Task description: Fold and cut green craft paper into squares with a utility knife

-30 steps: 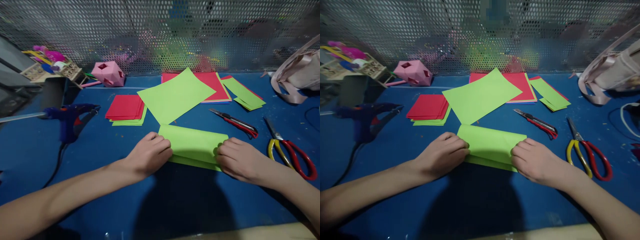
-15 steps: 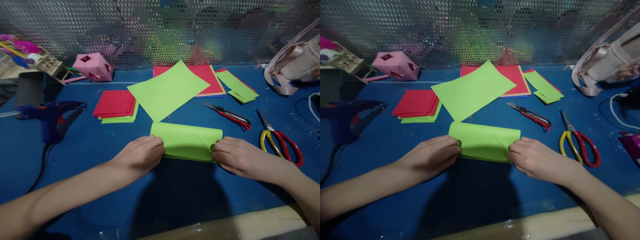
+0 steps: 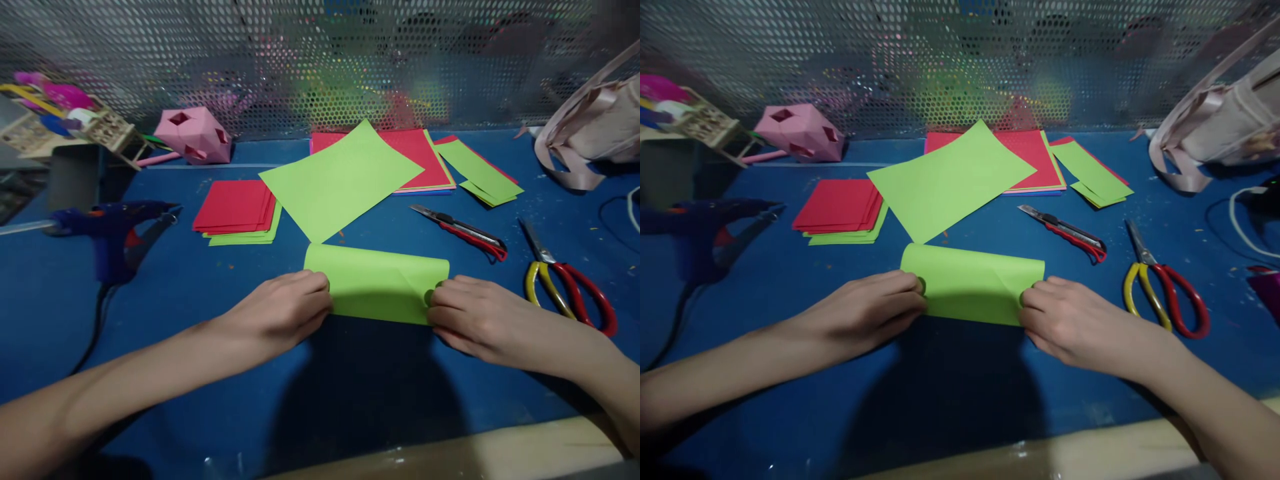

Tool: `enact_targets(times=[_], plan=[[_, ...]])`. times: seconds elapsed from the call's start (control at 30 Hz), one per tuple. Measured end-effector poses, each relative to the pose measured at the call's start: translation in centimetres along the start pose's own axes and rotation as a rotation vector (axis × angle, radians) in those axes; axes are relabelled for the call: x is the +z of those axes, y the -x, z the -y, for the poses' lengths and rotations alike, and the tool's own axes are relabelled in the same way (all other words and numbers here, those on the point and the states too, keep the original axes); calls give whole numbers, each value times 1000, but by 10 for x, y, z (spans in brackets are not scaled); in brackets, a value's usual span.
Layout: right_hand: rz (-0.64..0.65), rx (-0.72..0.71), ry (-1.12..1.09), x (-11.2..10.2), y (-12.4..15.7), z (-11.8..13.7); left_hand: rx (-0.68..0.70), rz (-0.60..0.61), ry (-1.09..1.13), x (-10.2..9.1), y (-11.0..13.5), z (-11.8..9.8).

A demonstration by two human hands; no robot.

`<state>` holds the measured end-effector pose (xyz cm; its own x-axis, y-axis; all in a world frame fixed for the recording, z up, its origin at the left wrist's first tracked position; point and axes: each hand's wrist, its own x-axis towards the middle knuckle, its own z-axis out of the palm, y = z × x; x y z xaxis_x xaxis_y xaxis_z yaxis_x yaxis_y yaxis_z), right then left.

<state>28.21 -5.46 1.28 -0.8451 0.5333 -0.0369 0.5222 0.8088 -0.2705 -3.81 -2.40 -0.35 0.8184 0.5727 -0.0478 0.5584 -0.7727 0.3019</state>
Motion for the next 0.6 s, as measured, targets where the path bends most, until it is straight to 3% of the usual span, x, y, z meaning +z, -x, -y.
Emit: enact_targets(times=[0.33, 0.47, 0.53, 0.6], plan=[[-82, -52, 125, 8, -2, -8, -55, -2, -100, 7, 1, -4], [-87, -63, 156, 8, -3, -9, -201, 5, -127, 7, -5, -9], [-76, -64, 168, 7, -2, -8, -244, -49, -120, 10, -6, -10], [-68, -62, 172, 6, -1, -7, -158, -140, -132, 16, -5, -14]])
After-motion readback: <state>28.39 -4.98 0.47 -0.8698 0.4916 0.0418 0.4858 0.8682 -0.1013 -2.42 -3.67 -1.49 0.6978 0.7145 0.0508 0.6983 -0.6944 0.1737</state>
